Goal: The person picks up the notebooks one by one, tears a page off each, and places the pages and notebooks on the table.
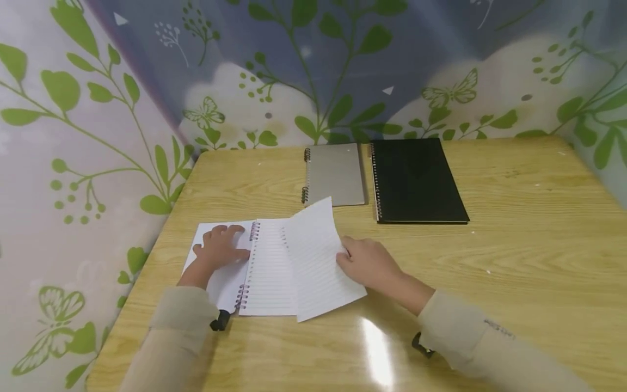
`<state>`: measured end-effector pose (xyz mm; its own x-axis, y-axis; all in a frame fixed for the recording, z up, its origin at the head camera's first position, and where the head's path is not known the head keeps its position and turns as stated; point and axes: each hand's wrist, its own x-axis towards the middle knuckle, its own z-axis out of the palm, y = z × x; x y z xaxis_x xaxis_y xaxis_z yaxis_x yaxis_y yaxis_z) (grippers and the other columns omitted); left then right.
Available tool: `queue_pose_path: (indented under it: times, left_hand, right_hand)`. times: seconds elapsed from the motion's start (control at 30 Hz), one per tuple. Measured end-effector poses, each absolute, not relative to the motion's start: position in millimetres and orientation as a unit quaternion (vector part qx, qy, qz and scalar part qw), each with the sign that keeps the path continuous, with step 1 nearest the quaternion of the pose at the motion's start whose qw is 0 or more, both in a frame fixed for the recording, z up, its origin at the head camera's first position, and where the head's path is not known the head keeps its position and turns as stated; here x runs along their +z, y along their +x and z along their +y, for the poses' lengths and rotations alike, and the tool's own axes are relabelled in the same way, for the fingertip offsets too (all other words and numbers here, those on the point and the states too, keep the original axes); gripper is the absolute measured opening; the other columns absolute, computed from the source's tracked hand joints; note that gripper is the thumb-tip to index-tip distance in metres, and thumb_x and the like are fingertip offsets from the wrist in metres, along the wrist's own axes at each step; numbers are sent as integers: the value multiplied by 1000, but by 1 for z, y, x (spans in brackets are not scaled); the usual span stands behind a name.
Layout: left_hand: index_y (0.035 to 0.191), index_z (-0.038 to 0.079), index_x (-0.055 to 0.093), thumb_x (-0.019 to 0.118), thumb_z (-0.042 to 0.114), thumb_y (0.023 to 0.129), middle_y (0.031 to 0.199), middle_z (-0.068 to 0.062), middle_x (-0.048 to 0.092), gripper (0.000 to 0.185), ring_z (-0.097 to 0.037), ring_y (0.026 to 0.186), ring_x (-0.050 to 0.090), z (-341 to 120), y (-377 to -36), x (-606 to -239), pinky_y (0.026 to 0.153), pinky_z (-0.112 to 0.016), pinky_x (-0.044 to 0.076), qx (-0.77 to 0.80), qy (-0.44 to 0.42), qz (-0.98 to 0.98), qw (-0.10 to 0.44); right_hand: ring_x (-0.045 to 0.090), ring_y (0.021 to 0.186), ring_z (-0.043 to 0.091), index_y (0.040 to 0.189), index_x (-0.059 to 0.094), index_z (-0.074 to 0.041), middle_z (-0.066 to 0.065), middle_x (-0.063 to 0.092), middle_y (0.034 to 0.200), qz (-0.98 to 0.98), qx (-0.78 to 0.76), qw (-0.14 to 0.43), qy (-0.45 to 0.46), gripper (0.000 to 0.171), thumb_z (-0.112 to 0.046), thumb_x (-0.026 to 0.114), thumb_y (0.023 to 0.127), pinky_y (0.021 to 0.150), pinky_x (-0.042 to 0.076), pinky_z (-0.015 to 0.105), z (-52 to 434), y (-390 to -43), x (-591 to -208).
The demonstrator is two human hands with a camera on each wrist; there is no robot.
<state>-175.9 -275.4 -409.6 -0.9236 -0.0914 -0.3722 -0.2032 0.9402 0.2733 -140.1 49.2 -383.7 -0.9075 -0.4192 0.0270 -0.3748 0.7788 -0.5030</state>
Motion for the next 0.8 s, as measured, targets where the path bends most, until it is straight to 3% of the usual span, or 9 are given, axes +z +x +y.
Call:
queue_pose_path:
  times: [0.03, 0.17, 0.3, 0.4, 0.5, 0.6, 0.7, 0.8]
  left_hand:
    - [141, 17, 33, 57, 38, 85, 148, -25, 16, 64, -51, 132, 12, -277, -173, -411, 96, -72, 15, 157, -80, 970, 166]
    - [141, 12, 32, 52, 38, 87, 145, -27, 22, 63, -52, 129, 16, -288, -155, -407, 93, -68, 20, 169, -108, 971, 132]
    - [141, 2, 27, 53, 48, 86, 141, -33, 21, 76, -55, 126, 18, -308, -128, -402, 92, -68, 21, 157, -167, 963, 143]
    - [139, -7, 24, 53, 57, 82, 139, -38, 17, 90, -57, 124, 15, -328, -106, -405, 91, -70, 20, 149, -203, 955, 155]
    - [137, -11, 22, 53, 64, 79, 137, -41, 12, 100, -58, 123, 12, -343, -89, -410, 90, -71, 18, 161, -224, 947, 165]
    - [136, -9, 24, 52, 69, 76, 138, -41, 9, 102, -58, 123, 11, -352, -78, -413, 90, -71, 18, 181, -243, 938, 167]
    - [136, -6, 28, 52, 70, 76, 138, -41, 9, 100, -58, 124, 10, -353, -76, -414, 92, -71, 18, 202, -256, 932, 158]
    - [133, -7, 32, 54, 70, 75, 137, -41, 12, 99, -56, 124, 12, -347, -79, -414, 93, -69, 20, 212, -271, 926, 154]
  right_hand:
    - [38, 49, 14, 76, 50, -9, 1, 39, 54, 947, -232, 20, -220, 17, -20, 46, 88, 45, 30, 25, 54, -142, -377]
    - [47, 48, 15, 90, 55, -8, 5, 55, 61, 954, -220, -45, -201, 16, -21, 47, 92, 42, 34, 25, 84, -153, -350]
    - [53, 62, 22, 107, 57, -6, 16, 63, 84, 945, -295, -48, -130, 28, -30, 45, 96, 50, 39, 29, 139, -171, -327]
    - [51, 72, 15, 113, 54, -4, 20, 60, 100, 930, -360, -34, -61, 42, -41, 42, 96, 57, 41, 27, 192, -187, -322]
    - [52, 73, -1, 112, 55, -15, 0, 60, 100, 904, -427, -14, 16, 41, -49, 44, 92, 59, 45, 22, 243, -200, -332]
    - [50, 68, -10, 100, 53, -29, -21, 52, 87, 873, -479, -4, 88, 23, -49, 48, 90, 57, 47, 18, 284, -211, -349]
    - [46, 69, -9, 98, 49, -37, -17, 49, 91, 862, -484, 2, 154, 14, -48, 46, 90, 56, 44, 15, 314, -217, -365]
    - [43, 69, -7, 107, 48, -36, -10, 45, 94, 849, -487, 9, 203, 18, -44, 44, 92, 56, 43, 15, 336, -219, -380]
